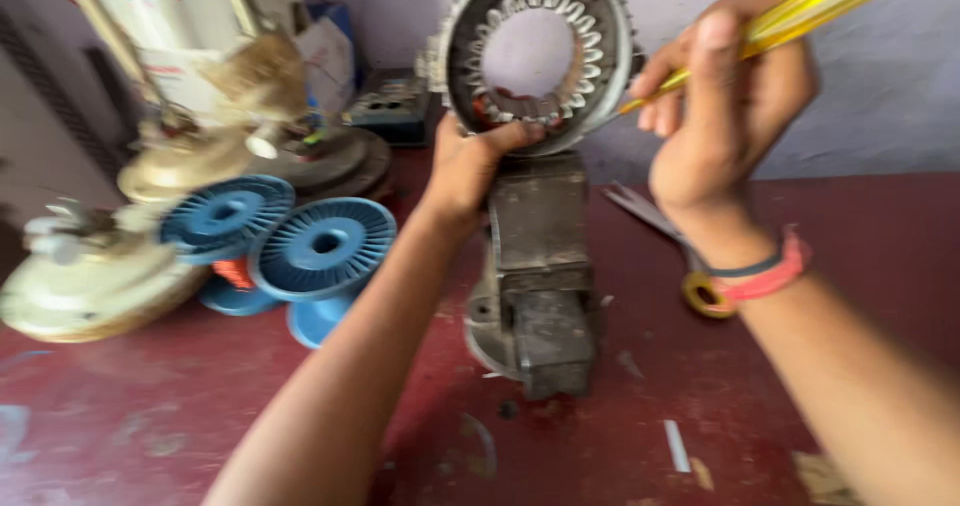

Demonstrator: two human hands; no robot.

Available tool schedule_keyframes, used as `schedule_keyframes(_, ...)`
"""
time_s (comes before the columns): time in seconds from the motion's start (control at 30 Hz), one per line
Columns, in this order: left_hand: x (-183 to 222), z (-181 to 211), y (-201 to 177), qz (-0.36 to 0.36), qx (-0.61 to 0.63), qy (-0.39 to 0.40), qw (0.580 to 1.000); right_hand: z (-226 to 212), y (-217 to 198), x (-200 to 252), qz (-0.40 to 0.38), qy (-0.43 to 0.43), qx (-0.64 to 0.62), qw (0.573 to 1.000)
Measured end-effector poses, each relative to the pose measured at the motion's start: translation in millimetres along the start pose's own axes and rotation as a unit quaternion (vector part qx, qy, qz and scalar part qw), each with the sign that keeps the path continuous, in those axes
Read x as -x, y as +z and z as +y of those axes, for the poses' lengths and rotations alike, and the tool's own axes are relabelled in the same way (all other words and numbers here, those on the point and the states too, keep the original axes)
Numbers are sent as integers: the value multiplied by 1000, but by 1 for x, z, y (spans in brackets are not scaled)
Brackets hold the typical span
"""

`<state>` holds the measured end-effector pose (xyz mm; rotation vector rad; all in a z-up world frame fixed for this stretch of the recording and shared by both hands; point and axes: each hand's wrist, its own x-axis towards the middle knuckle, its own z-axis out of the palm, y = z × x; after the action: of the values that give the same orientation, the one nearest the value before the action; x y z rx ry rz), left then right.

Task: The person uses a yellow-handled screwdriver to press and adjust copper windings inside a motor stator held in a bench vise. The person repeatedly taps and pushes the windings into the stator slots while rotating the stator to access different sections.

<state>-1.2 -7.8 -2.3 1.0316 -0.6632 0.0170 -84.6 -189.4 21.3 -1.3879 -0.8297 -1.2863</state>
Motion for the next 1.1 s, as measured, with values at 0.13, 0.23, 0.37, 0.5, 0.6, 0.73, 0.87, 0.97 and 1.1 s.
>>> schedule_keyframes(0.13,2,-2,3,-26,13,-26,999,-1,-9,-18,-7,-3,31,999)
schedule_keyframes(0.23,-11,4,-4,-3,-29,-7,1000,-5,-9,-34,-53,4,79,995)
schedule_keyframes(0.37,-4,-8,-7,30,-34,-39,998,-9,-16,-46,-133,132,76,979)
schedule_keyframes(0.5,-6,-2,-5,29,-12,-64,997,-19,-17,-56,-189,125,30,974)
schedule_keyframes(0.6,-3,0,-4,37,-41,-64,996,-25,-12,-54,-218,99,14,971)
schedule_keyframes(0.73,-4,3,-2,37,-57,-57,996,-24,-2,-51,-228,85,32,969)
schedule_keyframes(0.87,-4,5,-1,47,-73,-59,994,-24,4,-46,-235,69,98,965)
schedule_keyframes(0.97,-2,5,0,37,-72,-58,995,-23,9,-43,-243,68,115,961)
schedule_keyframes(1.1,-3,5,-1,29,-57,-54,996,-20,15,-40,-240,77,116,961)
